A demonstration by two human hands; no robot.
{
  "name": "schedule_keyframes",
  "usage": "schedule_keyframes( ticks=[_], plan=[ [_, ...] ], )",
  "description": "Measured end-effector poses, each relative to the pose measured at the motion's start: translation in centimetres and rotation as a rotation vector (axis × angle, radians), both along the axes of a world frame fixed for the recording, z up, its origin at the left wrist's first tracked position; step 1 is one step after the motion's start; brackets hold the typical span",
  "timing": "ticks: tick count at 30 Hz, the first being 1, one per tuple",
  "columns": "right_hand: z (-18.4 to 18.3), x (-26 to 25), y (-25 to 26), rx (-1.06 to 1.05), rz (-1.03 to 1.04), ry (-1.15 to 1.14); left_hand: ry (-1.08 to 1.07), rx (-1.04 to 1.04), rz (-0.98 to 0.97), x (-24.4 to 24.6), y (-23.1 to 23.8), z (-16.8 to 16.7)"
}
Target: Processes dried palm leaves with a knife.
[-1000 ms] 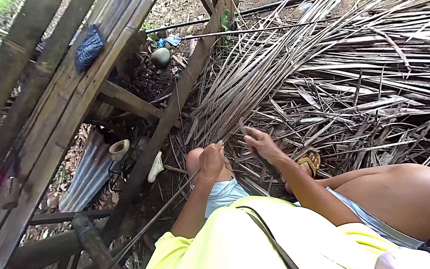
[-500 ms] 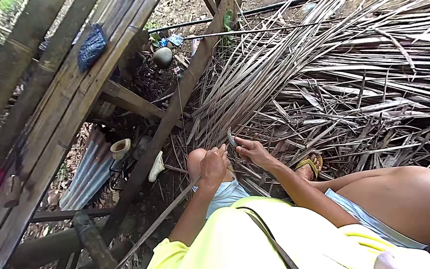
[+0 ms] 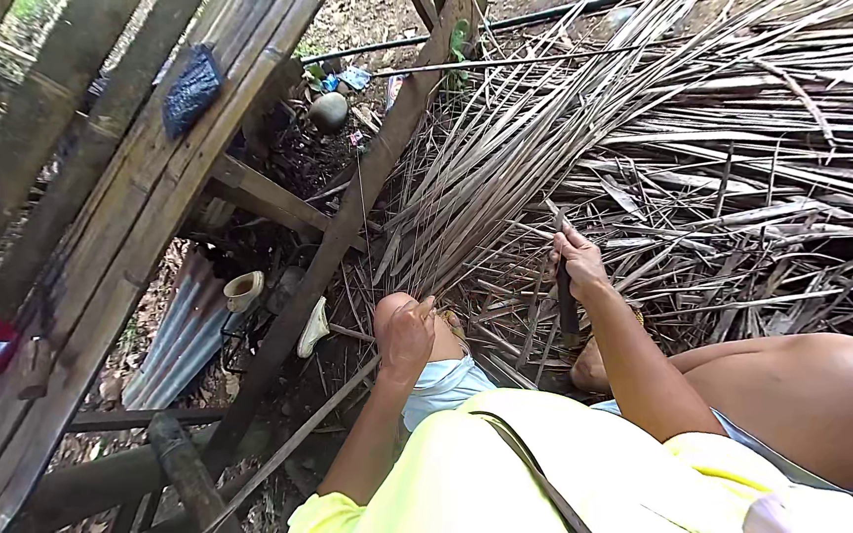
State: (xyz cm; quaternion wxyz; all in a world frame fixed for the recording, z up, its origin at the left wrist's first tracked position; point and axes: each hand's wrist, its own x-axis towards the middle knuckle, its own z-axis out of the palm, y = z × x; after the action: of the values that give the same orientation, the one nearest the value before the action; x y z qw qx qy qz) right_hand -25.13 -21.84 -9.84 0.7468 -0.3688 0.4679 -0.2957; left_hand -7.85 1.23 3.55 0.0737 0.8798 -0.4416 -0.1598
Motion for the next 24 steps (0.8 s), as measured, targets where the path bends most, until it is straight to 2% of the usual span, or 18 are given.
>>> schedule_keyframes(
  ticks=[2,5,8,10,15,24],
  plan=[
    [1.0,-0.5,1.1,-0.108,0.077,0.02,0.087,0.038,0.078,1.1,-0.4,-0.3],
    [2.7,1.1,5.1,-0.248,0.383,-0.024,0.244,-0.006,0.139,1.9,-1.5,-1.6],
    [2.8,3.5,7.6,-0.259,0.637,-0.075,0.384,-0.039,0.145,1.8,-2.8,-2.0],
    [2.7,4.1,8.7,-0.247,0.704,-0.099,0.464,-0.045,0.161,1.7,-3.1,-2.0],
    [2.6,3.2,7.5,-0.207,0.603,-0.115,0.62,-0.098,0.162,1.7,-2.4,-1.3],
    [1.7,0.0,2.5,-0.093,0.269,-0.118,0.612,-0.043,0.105,2.3,-0.3,0.3]
  ],
)
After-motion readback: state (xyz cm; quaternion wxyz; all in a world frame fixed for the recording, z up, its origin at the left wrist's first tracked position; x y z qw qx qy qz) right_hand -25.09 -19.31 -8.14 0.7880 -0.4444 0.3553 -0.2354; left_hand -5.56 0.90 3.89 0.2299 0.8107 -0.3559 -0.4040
